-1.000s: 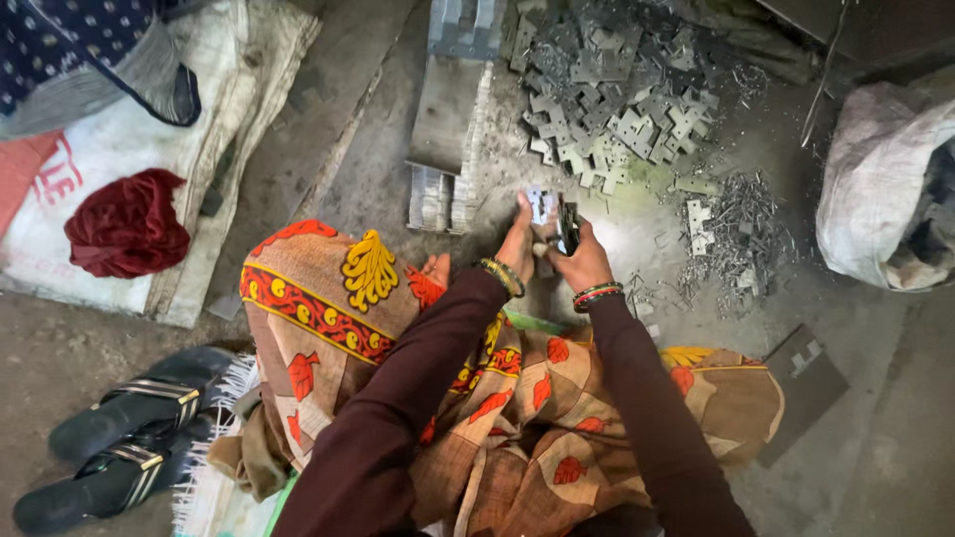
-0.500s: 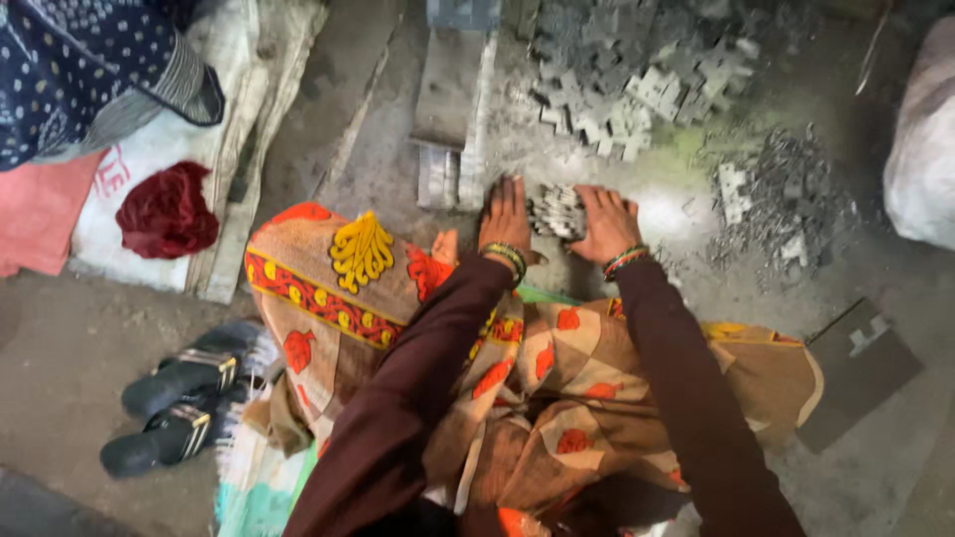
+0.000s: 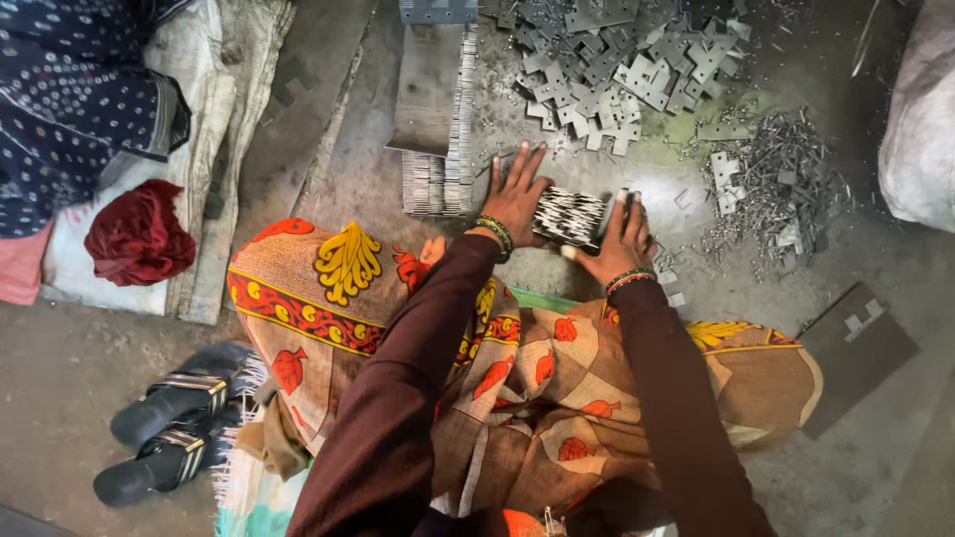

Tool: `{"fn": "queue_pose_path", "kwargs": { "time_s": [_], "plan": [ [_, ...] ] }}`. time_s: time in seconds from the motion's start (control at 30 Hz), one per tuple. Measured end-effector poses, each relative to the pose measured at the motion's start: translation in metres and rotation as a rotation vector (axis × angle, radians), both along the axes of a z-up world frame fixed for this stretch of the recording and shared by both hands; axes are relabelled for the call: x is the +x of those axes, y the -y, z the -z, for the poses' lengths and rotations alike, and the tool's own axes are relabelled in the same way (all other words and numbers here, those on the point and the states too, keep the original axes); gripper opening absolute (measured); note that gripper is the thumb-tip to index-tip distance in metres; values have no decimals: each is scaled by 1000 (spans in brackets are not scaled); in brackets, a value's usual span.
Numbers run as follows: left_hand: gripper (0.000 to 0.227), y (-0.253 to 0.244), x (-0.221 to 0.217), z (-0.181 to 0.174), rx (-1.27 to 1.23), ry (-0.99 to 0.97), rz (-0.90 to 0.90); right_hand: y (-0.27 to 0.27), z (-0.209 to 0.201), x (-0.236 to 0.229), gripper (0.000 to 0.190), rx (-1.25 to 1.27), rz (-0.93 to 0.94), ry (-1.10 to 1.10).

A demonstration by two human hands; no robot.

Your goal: The person sits on the floor and repeatedly picks up small metal brackets from a pile, aligns them, and stacks them into neat piles. The person handles the parts by hand, turning and arranging them to form organized stacks.

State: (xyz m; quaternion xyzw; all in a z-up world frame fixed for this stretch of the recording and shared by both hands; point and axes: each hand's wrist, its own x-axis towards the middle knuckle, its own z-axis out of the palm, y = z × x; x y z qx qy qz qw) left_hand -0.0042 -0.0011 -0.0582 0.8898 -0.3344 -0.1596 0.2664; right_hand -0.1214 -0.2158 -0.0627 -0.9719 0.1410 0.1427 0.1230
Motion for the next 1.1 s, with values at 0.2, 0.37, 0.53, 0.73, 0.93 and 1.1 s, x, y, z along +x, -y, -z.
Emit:
{"fn": "queue_pose_path", "kwargs": {
  "time_s": [0.2,0.37,0.53,0.73,0.93,1.1],
  "plan": [
    [107,6,-7,-1,-1,24,-6,-16,25,12,132,53,-208,203],
    [106,4,-3,-8,68,32,-24,-13,13,17,133,92,-158,217],
    [124,10,-6,-14,195,-2,-78,-12,0,32,125,166,-242,225],
    [98,33,10,21,182,156,-206,-1,-6,53,135,354,-264,211],
    [61,17,103,-8,178,436,-199,-21,-50,132,144,607,-421,332],
    [143,-67,182,-67,487,162,-109,-82,-66,231,140,563,-554,445]
  ]
}}
